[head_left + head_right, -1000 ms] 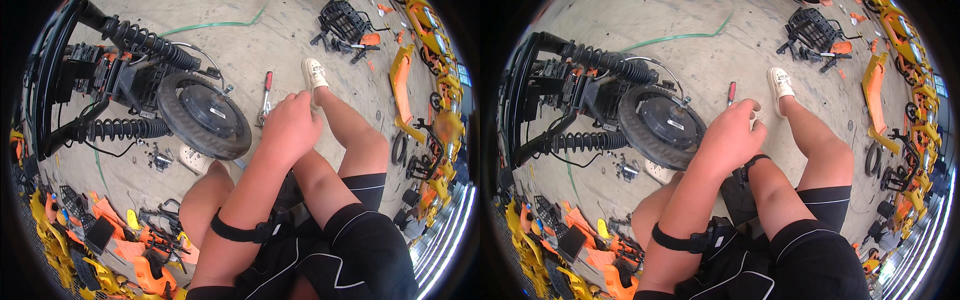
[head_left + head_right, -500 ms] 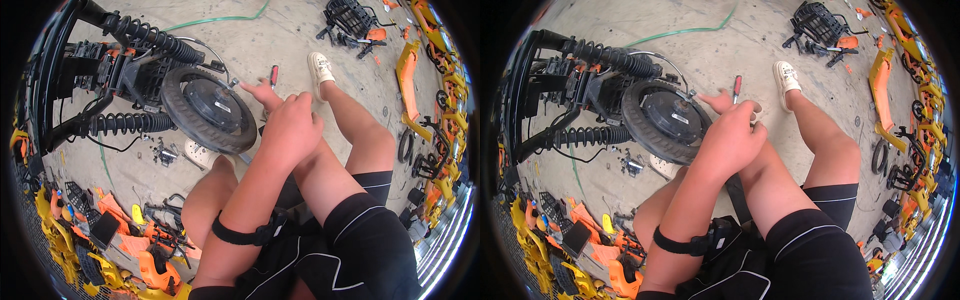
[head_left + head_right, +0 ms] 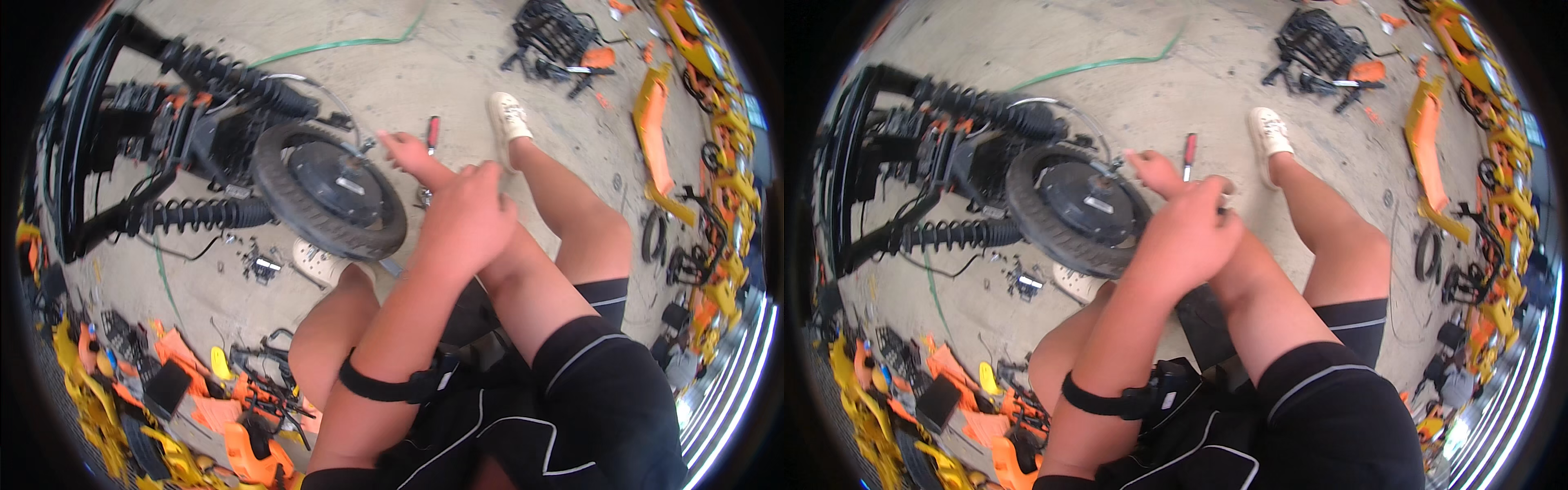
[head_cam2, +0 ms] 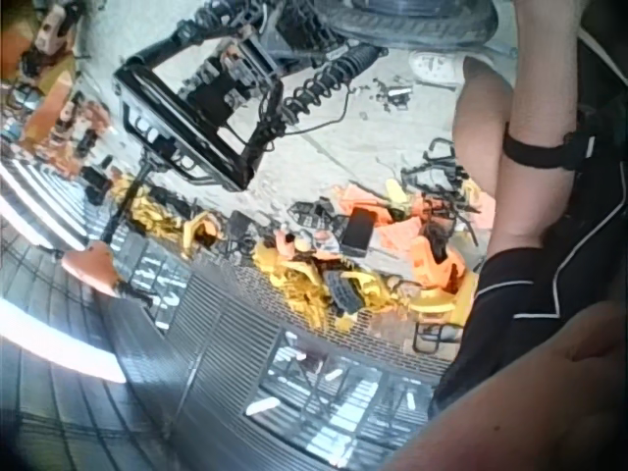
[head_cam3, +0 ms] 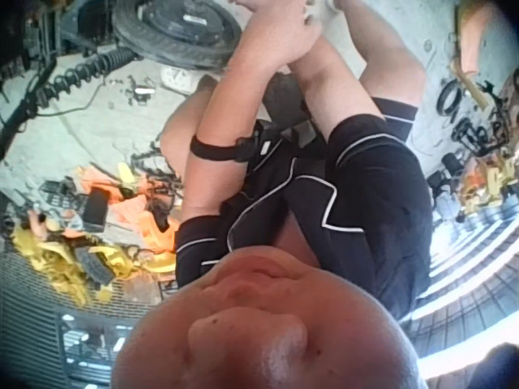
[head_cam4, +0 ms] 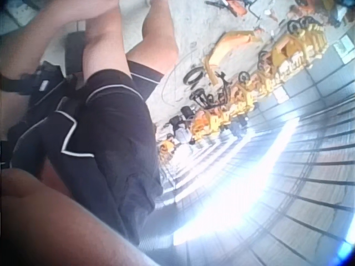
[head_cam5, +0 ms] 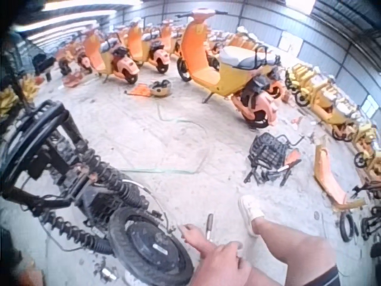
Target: The person installs a rear wheel motor onto a scooter frame by hand. They align the motor axle with the frame, thread a connector cable through the assembly, and use a wrench to tighten the axle nuts.
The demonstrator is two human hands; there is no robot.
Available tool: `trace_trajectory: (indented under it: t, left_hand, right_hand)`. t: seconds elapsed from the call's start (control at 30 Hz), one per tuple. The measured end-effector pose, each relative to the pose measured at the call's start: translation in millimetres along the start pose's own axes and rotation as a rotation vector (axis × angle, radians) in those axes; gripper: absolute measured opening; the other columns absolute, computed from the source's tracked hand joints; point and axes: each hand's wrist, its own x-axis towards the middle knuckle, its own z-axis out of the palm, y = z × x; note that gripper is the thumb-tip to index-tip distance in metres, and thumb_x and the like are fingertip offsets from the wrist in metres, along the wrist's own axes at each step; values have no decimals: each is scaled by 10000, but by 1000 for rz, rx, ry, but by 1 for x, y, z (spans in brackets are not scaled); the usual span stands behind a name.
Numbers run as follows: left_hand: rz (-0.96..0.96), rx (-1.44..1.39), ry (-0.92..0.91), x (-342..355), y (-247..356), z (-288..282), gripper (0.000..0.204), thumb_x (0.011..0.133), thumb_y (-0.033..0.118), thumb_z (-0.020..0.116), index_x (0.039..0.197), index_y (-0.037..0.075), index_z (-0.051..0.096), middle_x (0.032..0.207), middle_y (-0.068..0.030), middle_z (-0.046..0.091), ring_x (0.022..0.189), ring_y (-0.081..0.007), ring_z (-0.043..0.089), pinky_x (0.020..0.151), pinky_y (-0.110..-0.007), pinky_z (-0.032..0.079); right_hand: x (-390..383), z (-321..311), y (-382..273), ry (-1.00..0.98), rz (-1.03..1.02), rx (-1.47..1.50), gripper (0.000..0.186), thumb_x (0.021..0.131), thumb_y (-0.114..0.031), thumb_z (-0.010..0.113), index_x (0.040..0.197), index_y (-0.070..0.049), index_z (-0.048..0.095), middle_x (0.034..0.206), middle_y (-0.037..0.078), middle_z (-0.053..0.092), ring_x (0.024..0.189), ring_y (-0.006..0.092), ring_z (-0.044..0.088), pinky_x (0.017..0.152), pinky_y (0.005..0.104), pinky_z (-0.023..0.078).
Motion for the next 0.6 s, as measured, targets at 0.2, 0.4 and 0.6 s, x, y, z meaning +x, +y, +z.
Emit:
trace_trajectory:
  t: [0.2, 0.4, 0.6]
  left_hand:
    - [68, -46, 78, -5, -6, -27, 309, 908, 100, 592, 1201, -1, 586, 1046, -181, 646, 994, -281, 651, 907, -355, 498]
    - [-74, -139, 39, 7, -1, -7, 272, 969, 80, 535, 1219, 3, 607, 1108, -119, 652, 1052, -189, 610, 951, -308, 466]
    - [-63, -162, 108, 11, -25, -36, 282, 982, 101, 541, 1231, -17, 602, 1131, -103, 643, 1068, -165, 588, 965, -310, 454]
  right_hand:
    - [-2, 34, -49, -71, -20, -306, 585, 951, -557, 510, 1113, -28, 700, 1099, 175, 700, 1030, 318, 667, 933, 429, 486]
    - [40, 18, 14, 32, -431, 103, 374, 742, -268, 710, 991, 5, 650, 868, 148, 679, 813, 208, 644, 717, 411, 509]
    - [41, 57, 15, 117, -620, 307, 388, 677, -291, 736, 980, -58, 666, 809, 116, 695, 795, 203, 659, 701, 367, 523]
